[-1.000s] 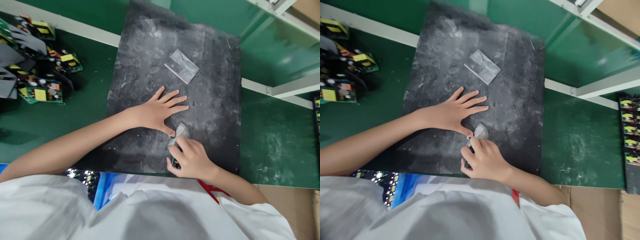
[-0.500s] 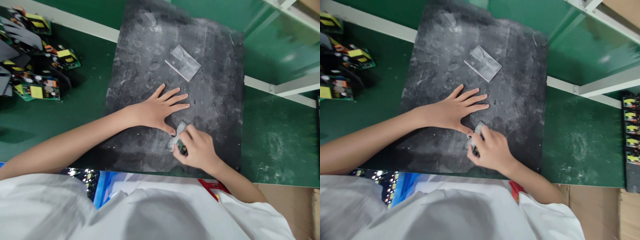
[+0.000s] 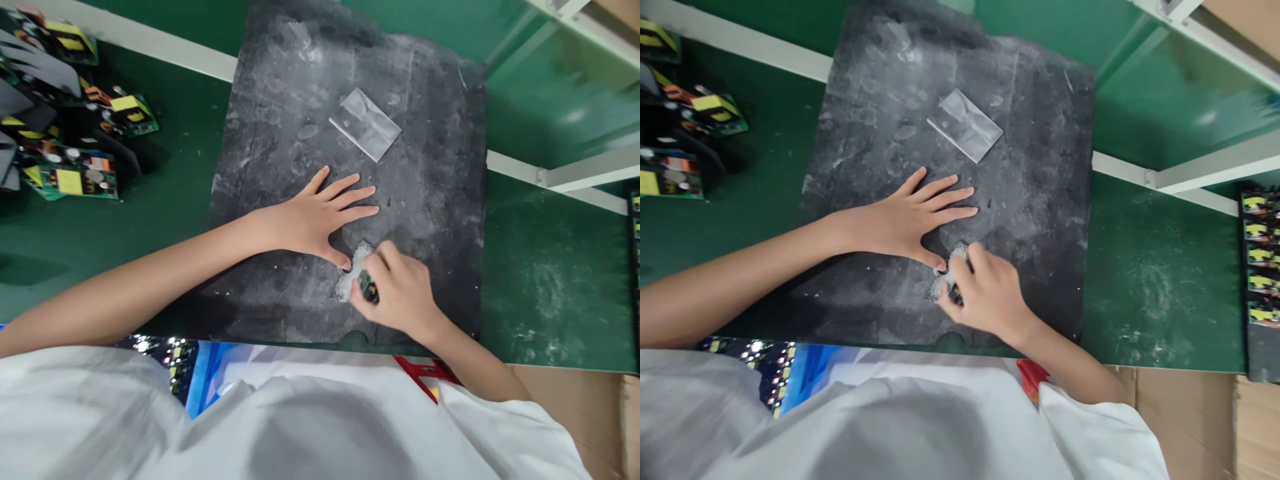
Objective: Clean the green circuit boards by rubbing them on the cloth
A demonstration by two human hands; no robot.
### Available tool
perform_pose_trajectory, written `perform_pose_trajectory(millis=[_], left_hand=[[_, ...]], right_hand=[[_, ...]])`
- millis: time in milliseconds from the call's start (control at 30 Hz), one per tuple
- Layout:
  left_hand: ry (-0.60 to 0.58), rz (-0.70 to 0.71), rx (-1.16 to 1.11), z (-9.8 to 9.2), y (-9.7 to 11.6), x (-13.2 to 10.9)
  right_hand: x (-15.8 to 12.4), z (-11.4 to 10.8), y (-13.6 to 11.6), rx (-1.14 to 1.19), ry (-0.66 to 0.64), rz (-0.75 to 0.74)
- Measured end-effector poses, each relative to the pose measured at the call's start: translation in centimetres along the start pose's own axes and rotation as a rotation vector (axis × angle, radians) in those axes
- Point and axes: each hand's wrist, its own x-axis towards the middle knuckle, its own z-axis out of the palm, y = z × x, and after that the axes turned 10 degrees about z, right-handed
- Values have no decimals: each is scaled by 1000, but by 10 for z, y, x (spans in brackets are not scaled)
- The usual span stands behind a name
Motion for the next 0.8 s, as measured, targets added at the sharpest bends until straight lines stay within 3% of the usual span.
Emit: perform_pose_trajectory(millis=[133, 300, 500, 667, 800], left_hand=[[11, 3, 5, 0, 0, 0], [32, -2, -2, 2, 0, 0], [16, 14, 10, 2, 0, 0], [33, 10, -2, 3, -2, 0], [32, 23, 7, 4, -2, 0]], right_hand=[[-8, 2, -12, 88, -21, -148], [-2, 1, 1, 4, 12, 52], [-5, 2, -7, 73, -9, -120], [-1, 2, 2, 4, 20, 46], [-5, 2, -4, 40, -10, -75]])
